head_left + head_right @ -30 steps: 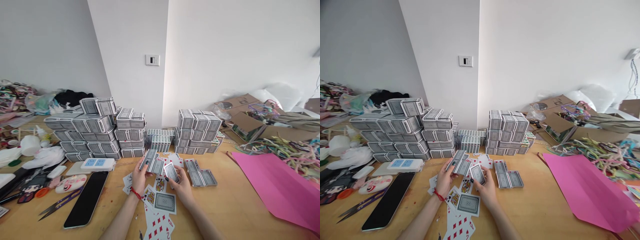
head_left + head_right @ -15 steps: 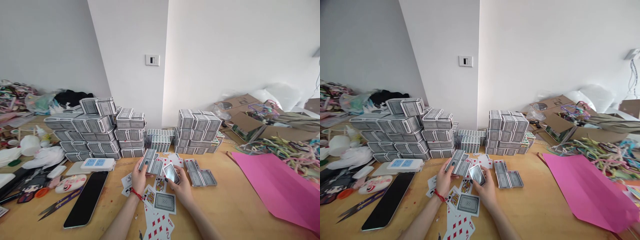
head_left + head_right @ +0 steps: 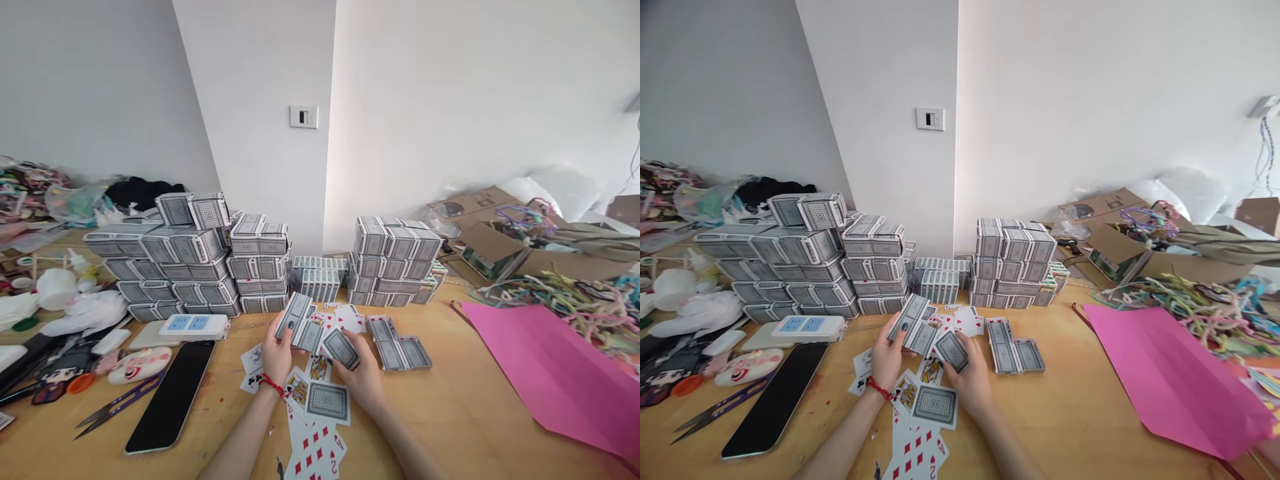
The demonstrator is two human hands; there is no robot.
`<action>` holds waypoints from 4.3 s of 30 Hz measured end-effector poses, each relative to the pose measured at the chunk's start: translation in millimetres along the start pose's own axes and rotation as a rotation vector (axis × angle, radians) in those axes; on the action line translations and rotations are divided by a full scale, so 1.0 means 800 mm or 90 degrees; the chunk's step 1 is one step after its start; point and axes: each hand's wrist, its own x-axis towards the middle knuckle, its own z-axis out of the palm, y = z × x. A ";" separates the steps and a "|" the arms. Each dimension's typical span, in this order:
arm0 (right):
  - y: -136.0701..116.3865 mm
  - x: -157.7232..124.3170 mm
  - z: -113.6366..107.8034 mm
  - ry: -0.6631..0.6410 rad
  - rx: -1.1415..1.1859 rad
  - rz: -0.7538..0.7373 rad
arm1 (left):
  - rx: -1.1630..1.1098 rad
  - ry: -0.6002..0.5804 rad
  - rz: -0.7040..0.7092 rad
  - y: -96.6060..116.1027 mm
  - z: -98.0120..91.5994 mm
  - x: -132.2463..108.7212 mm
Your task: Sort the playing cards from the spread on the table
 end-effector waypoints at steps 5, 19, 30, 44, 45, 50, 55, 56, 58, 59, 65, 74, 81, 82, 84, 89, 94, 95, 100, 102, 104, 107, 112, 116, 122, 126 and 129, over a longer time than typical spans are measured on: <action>-0.003 -0.001 -0.003 -0.028 -0.026 -0.027 | -0.008 0.000 -0.001 0.001 0.000 -0.001; -0.006 -0.003 -0.006 -0.091 -0.041 -0.040 | 0.003 -0.007 -0.001 0.005 0.001 -0.002; -0.004 -0.003 -0.009 -0.131 -0.050 -0.032 | 0.037 -0.037 0.006 0.000 0.000 0.000; -0.002 -0.004 -0.008 -0.180 -0.093 -0.037 | 0.119 -0.094 0.005 0.010 0.002 -0.007; -0.002 -0.003 -0.008 -0.183 -0.098 -0.036 | 0.132 -0.098 0.007 0.010 0.002 -0.007; -0.004 -0.003 -0.010 -0.194 -0.104 -0.043 | 0.180 -0.105 0.033 0.008 -0.003 -0.004; -0.004 -0.003 -0.010 -0.199 -0.111 -0.041 | 0.190 -0.119 0.049 0.006 -0.004 -0.002; -0.003 -0.003 -0.010 -0.199 -0.112 -0.042 | 0.193 -0.123 0.048 0.006 -0.004 -0.003; -0.002 -0.003 -0.009 -0.199 -0.115 -0.044 | 0.200 -0.131 0.046 0.006 -0.004 -0.003; -0.001 -0.003 -0.009 -0.200 -0.117 -0.045 | 0.204 -0.134 0.044 0.006 -0.004 -0.004; 0.003 -0.004 -0.008 -0.191 -0.116 -0.065 | 0.205 -0.156 0.053 0.004 -0.004 -0.005; 0.004 -0.006 -0.008 -0.191 -0.143 -0.066 | 0.216 -0.178 0.095 0.003 -0.003 -0.006; 0.005 -0.007 -0.008 -0.192 -0.144 -0.073 | 0.264 -0.187 0.145 0.001 -0.003 -0.005; 0.004 -0.007 -0.008 -0.193 -0.143 -0.072 | 0.271 -0.188 0.143 0.001 -0.003 -0.005; 0.003 -0.007 -0.008 -0.192 -0.141 -0.070 | 0.281 -0.192 0.132 0.001 -0.003 -0.006; -0.003 -0.008 -0.008 -0.180 -0.108 -0.085 | 0.270 -0.213 0.064 0.008 -0.002 -0.011; -0.015 -0.011 -0.004 -0.184 -0.073 -0.080 | 0.200 -0.245 -0.009 0.018 0.002 -0.016; -0.015 -0.010 -0.003 -0.170 -0.063 -0.070 | 0.173 -0.241 -0.024 0.019 0.003 -0.017; 0.001 0.003 0.001 -0.049 0.172 0.089 | 0.024 -0.184 -0.061 0.017 0.006 -0.014; 0.006 0.008 0.000 -0.071 0.280 0.169 | -0.014 -0.176 -0.090 0.016 0.005 -0.011; 0.008 0.010 -0.002 -0.106 0.337 0.226 | -0.031 -0.189 -0.132 0.015 0.003 -0.009; 0.006 0.010 -0.004 -0.110 0.362 0.253 | -0.037 -0.233 -0.182 0.018 -0.002 -0.006; 0.004 0.010 -0.007 -0.091 0.354 0.274 | -0.008 -0.302 -0.204 0.028 -0.005 -0.007; 0.005 0.010 -0.008 -0.097 0.352 0.289 | 0.019 -0.320 -0.195 0.032 -0.002 -0.012; 0.005 0.009 -0.008 -0.101 0.346 0.294 | 0.032 -0.334 -0.181 0.029 -0.003 -0.013; 0.007 0.008 -0.006 -0.097 0.350 0.300 | 0.026 -0.340 -0.178 0.028 -0.004 -0.012; 0.009 0.009 -0.005 -0.096 0.358 0.311 | 0.035 -0.349 -0.172 0.028 -0.004 -0.012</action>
